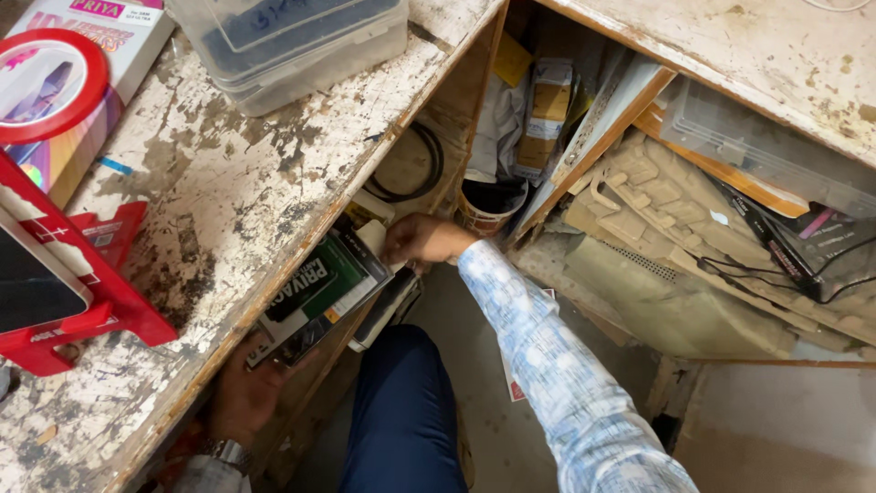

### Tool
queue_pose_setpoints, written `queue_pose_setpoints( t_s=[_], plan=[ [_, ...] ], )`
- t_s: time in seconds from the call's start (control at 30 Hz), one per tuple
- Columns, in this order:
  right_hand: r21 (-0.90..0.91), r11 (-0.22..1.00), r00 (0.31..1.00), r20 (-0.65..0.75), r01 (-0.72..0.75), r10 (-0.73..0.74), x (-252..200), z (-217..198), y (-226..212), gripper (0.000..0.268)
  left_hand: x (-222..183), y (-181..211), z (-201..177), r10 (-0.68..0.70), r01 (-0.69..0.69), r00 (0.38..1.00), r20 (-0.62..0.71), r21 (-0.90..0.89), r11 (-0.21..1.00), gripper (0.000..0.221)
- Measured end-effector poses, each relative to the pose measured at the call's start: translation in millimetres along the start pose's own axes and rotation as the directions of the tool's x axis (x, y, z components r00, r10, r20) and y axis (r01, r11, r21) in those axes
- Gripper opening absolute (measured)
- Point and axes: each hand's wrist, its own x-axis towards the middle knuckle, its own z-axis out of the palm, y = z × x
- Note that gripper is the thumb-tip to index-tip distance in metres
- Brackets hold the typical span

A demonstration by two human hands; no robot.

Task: The person repairs a disassembled smartphone by using a screwdriver to remove a small internal component. They then apply adhesive from a tube to the phone's frame and reassemble the device by attaching the back cover. Finally, the person retrieves a screen protector from a drawer and applies it to the phone's display.

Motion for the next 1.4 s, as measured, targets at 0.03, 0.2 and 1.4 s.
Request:
queue_pose_setpoints(
  t_s=[0.03, 0.2, 1.4],
  plan=[
    [-0.004, 0.998, 0.998, -0.015, 0.063, -0.063, -5, 1, -5, 0.024, -1, 2, -1, 0.030, -0.030, 0.999, 0.027, 0.019, 0.999, 0.044],
    [-0.055, 0.997, 0.991, -0.112, 0.061, -0.067, -20, 10, -22, 0.023, -10, 1, 0, 0.117, -0.121, 0.992, 0.056, 0.064, 0.991, 0.040],
    [-0.090, 0.988, 0.941, -0.305, 0.123, -0.145, -38, 64, -8, 0.023, -32, 7, 16, 0.129, -0.130, 0.991, 0.040, 0.040, 0.991, 0.035]
  ],
)
